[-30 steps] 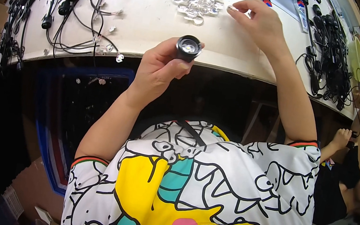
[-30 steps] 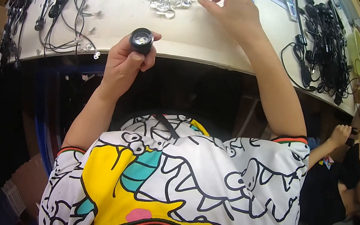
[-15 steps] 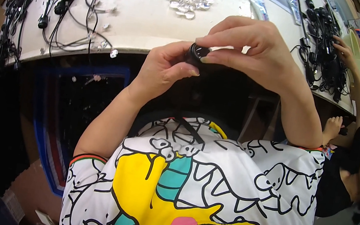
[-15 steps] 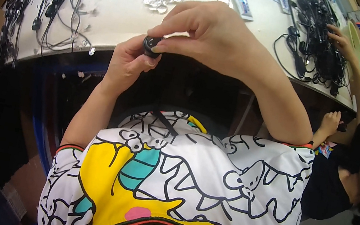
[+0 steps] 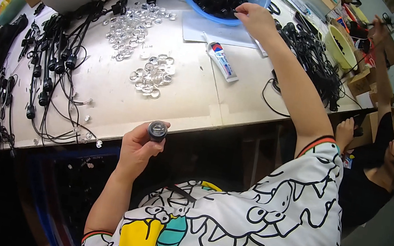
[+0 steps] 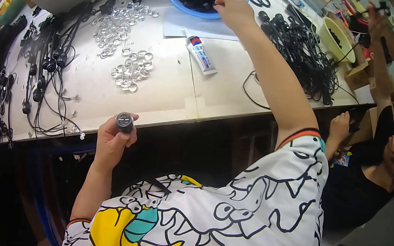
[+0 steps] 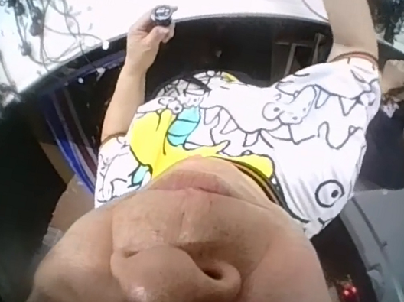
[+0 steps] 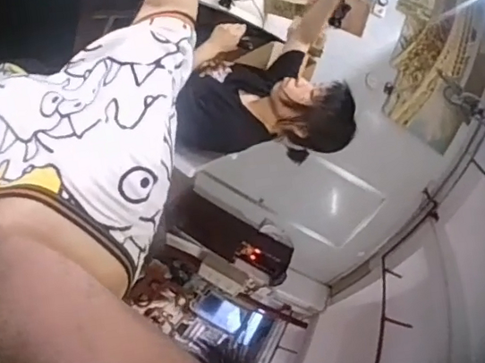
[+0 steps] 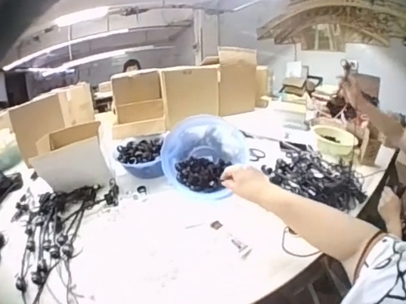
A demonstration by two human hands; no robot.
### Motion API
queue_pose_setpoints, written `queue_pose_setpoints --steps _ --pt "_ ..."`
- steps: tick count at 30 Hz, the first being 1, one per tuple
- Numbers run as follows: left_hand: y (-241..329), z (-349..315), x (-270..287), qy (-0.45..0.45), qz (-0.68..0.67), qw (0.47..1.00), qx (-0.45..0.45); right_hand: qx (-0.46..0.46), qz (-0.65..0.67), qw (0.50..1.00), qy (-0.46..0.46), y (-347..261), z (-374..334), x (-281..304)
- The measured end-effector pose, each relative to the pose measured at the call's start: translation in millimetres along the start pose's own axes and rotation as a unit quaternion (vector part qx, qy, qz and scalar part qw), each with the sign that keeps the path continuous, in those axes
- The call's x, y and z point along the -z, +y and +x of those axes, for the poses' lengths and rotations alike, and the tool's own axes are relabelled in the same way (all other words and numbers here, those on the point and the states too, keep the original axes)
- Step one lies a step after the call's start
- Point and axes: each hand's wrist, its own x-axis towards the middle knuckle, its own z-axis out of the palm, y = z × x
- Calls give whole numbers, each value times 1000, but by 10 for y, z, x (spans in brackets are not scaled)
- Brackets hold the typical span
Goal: The person assembles small electronic components by applying glue from a tube and inserting the components into plastic housings.
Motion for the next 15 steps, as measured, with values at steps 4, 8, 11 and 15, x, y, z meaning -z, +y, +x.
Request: queue_pose_setpoints --steps 4,8,11,15 --pt "3 -15 22 13 -10 1000 6 -2 -64 998 -12 -94 241 -330" --pt "31 -29 33 13 -11 1000 21 -58 -105 991 -66 -99 403 -423" --pt "19 -46 50 5 -7 1000 13 -95 4 991 -94 103 474 -395" --pt "-35 -102 81 11 -24 999 21 -193 319 919 -128 230 433 -215"
